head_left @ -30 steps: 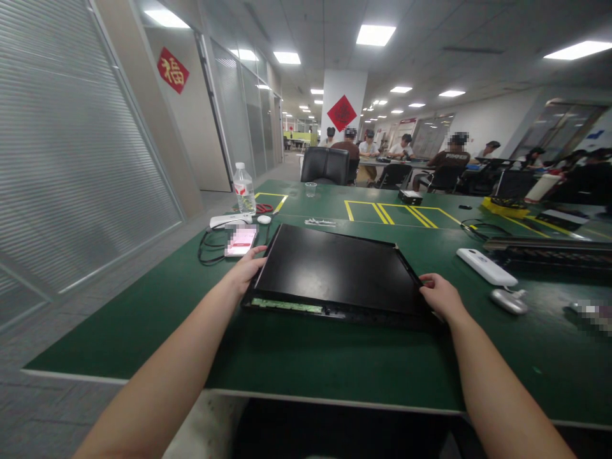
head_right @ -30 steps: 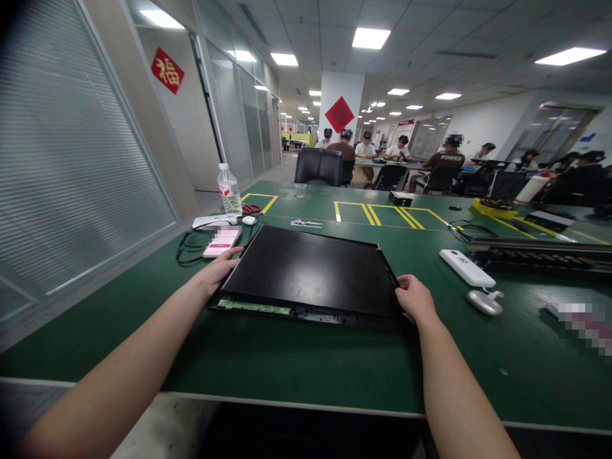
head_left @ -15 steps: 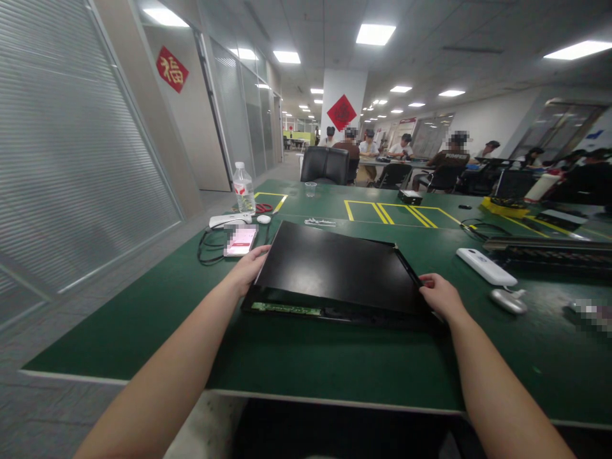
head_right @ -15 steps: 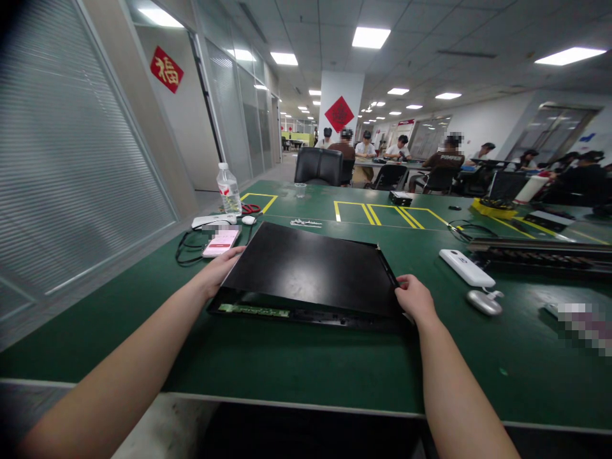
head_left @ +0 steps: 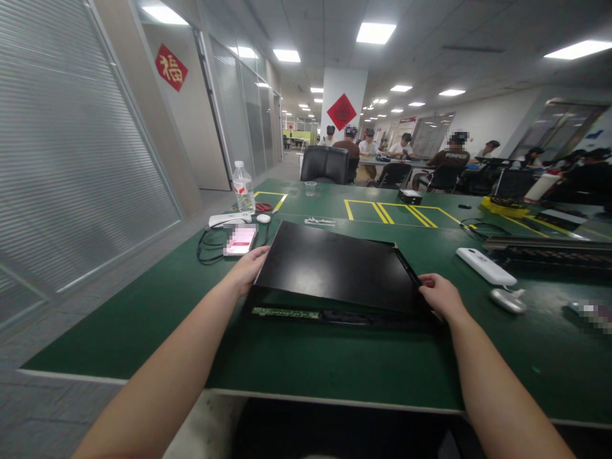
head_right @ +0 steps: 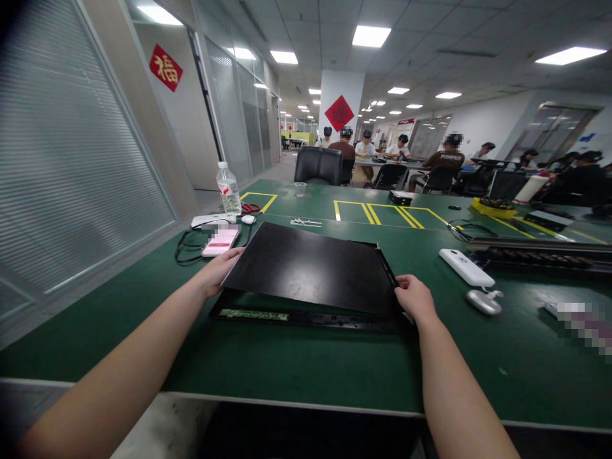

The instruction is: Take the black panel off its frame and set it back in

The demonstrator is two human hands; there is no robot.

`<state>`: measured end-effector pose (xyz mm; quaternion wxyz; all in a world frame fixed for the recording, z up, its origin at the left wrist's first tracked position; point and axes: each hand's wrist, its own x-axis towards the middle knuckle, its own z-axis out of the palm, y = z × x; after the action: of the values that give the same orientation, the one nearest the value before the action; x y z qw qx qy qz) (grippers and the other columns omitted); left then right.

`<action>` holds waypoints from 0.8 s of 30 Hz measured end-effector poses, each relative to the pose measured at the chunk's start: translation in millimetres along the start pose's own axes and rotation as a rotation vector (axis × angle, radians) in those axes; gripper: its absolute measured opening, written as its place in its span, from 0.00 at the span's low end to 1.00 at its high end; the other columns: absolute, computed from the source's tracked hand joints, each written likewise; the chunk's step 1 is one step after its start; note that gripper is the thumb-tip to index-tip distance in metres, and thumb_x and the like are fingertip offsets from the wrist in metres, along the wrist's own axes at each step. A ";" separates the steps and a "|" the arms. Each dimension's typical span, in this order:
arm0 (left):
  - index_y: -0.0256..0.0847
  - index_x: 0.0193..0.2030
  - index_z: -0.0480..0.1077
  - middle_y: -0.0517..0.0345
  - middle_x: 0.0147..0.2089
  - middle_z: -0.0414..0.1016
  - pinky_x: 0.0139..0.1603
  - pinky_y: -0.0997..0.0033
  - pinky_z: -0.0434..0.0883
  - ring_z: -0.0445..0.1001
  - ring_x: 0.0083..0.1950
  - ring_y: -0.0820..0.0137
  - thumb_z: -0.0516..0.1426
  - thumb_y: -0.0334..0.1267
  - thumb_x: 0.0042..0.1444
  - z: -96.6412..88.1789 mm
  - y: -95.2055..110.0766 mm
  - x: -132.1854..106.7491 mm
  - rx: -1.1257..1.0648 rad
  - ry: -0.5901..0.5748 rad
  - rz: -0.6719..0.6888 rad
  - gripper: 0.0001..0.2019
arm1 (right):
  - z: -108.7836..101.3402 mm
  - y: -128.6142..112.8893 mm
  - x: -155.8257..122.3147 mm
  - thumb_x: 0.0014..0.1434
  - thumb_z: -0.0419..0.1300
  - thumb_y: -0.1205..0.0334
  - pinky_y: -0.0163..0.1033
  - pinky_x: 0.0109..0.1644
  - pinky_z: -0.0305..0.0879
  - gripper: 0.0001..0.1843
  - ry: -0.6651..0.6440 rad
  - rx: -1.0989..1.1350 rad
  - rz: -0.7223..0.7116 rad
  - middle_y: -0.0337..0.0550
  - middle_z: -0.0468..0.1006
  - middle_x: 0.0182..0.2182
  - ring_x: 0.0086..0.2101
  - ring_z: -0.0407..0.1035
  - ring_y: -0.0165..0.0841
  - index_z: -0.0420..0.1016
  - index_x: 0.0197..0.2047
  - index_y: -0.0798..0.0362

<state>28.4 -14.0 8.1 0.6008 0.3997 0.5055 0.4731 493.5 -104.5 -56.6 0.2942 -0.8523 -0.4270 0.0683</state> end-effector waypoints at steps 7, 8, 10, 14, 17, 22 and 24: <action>0.35 0.50 0.78 0.54 0.29 0.83 0.27 0.76 0.73 0.79 0.25 0.70 0.72 0.36 0.53 1.6 1.1 -2.9 0.006 0.006 -0.005 0.19 | 0.1 0.1 0.3 0.52 0.63 0.69 0.36 0.37 0.66 0.17 -0.012 -0.004 -0.001 0.46 0.83 0.37 0.34 0.75 0.34 0.82 0.46 0.53; 0.35 0.50 0.78 0.54 0.30 0.83 0.27 0.76 0.73 0.79 0.25 0.70 0.72 0.37 0.53 1.3 0.8 -2.6 0.009 0.007 -0.006 0.19 | -0.2 -0.2 0.0 0.53 0.63 0.69 0.36 0.37 0.66 0.17 -0.016 -0.005 0.000 0.47 0.83 0.38 0.35 0.75 0.34 0.82 0.46 0.53; 0.35 0.50 0.78 0.54 0.30 0.83 0.27 0.76 0.73 0.79 0.25 0.69 0.72 0.37 0.53 0.7 0.4 -1.9 0.013 0.007 -0.002 0.19 | -0.7 -0.9 -0.8 0.54 0.62 0.69 0.36 0.37 0.66 0.16 -0.020 -0.004 0.003 0.47 0.83 0.38 0.35 0.76 0.35 0.82 0.46 0.54; 0.36 0.47 0.79 0.54 0.30 0.83 0.28 0.75 0.73 0.79 0.26 0.69 0.73 0.37 0.52 0.3 0.6 -1.7 0.012 0.003 0.008 0.17 | -1.2 -2.1 -2.0 0.53 0.62 0.70 0.36 0.38 0.67 0.16 -0.011 -0.001 -0.002 0.46 0.83 0.38 0.36 0.76 0.35 0.82 0.46 0.53; 0.36 0.45 0.79 0.54 0.30 0.83 0.27 0.75 0.73 0.79 0.26 0.69 0.74 0.37 0.50 0.2 1.0 -2.0 0.012 0.007 0.009 0.17 | -1.4 -1.9 -1.8 0.53 0.62 0.69 0.37 0.38 0.67 0.16 -0.009 -0.004 -0.002 0.47 0.83 0.38 0.36 0.76 0.36 0.82 0.46 0.53; 0.36 0.47 0.79 0.54 0.29 0.82 0.27 0.75 0.73 0.79 0.26 0.68 0.76 0.39 0.46 -1.0 -0.3 -0.6 0.020 0.000 0.009 0.22 | -1.3 -1.1 -0.9 0.52 0.64 0.69 0.36 0.37 0.67 0.16 0.000 0.001 -0.005 0.46 0.83 0.36 0.34 0.76 0.35 0.82 0.44 0.52; 0.36 0.48 0.79 0.54 0.29 0.82 0.27 0.75 0.73 0.79 0.26 0.68 0.76 0.39 0.45 -1.4 -0.8 0.0 0.022 0.002 0.010 0.23 | -1.4 -1.4 -1.0 0.52 0.63 0.69 0.36 0.36 0.66 0.16 -0.004 -0.003 0.000 0.45 0.83 0.36 0.34 0.76 0.35 0.82 0.45 0.52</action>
<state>27.2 -14.3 7.1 0.5936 0.4084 0.5090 0.4710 492.4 -105.2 -54.8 0.2921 -0.8527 -0.4276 0.0694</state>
